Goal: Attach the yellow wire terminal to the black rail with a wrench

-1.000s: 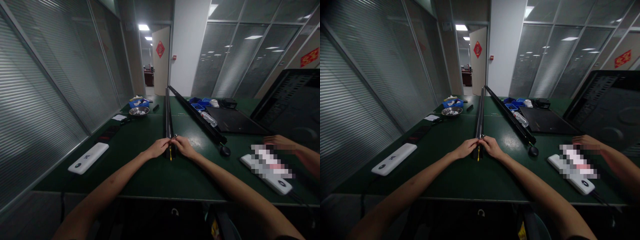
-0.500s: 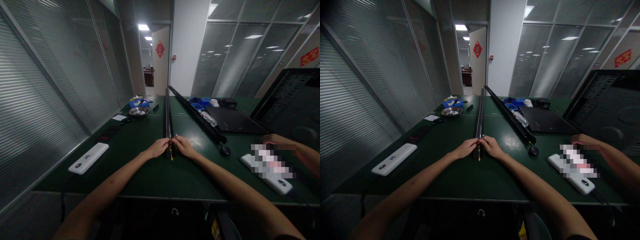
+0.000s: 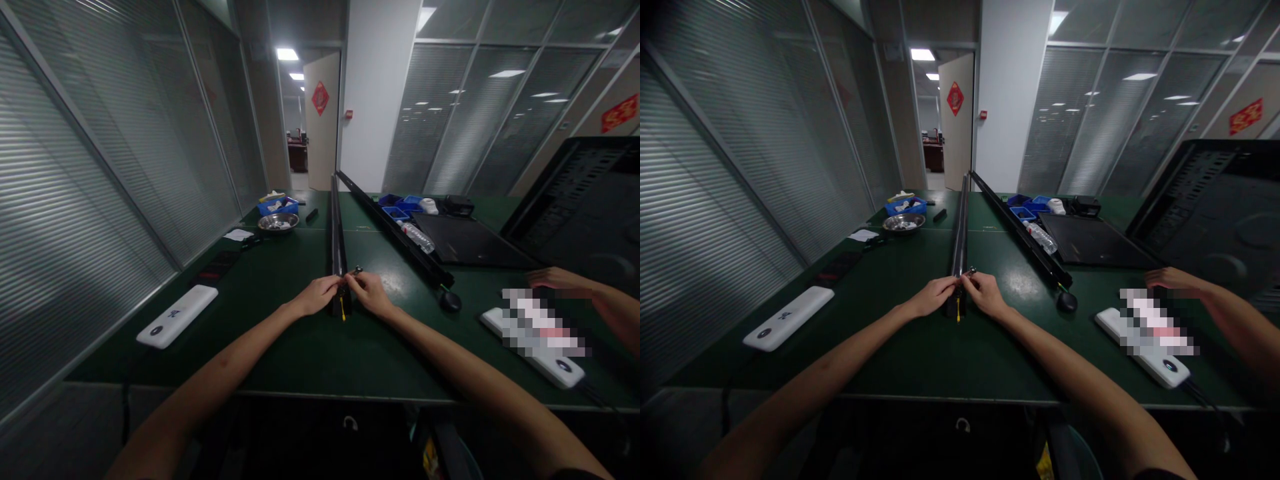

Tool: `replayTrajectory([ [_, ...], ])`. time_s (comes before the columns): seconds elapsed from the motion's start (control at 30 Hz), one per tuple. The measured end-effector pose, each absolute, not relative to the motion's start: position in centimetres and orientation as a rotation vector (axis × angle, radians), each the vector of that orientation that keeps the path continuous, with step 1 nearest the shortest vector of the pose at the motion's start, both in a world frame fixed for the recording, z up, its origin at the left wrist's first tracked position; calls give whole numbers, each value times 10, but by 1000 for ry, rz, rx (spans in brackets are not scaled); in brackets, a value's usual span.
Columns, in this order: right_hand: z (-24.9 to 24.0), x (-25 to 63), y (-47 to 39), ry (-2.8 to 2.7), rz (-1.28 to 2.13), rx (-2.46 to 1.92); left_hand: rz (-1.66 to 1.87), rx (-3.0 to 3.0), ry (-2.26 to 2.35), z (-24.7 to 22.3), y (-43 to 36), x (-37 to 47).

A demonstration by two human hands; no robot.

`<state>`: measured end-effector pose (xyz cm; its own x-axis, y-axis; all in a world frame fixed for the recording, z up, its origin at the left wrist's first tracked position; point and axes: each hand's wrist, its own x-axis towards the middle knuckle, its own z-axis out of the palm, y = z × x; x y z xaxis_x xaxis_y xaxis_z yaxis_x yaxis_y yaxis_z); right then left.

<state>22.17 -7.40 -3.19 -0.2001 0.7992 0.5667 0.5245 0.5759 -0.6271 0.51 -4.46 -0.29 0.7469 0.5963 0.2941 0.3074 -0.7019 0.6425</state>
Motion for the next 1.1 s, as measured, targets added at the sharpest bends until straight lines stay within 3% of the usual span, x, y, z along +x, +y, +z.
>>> replayTrajectory([
  [1.1,-18,222,-76,-2035,401,-896,658,2382,693,-4,-44,6],
])
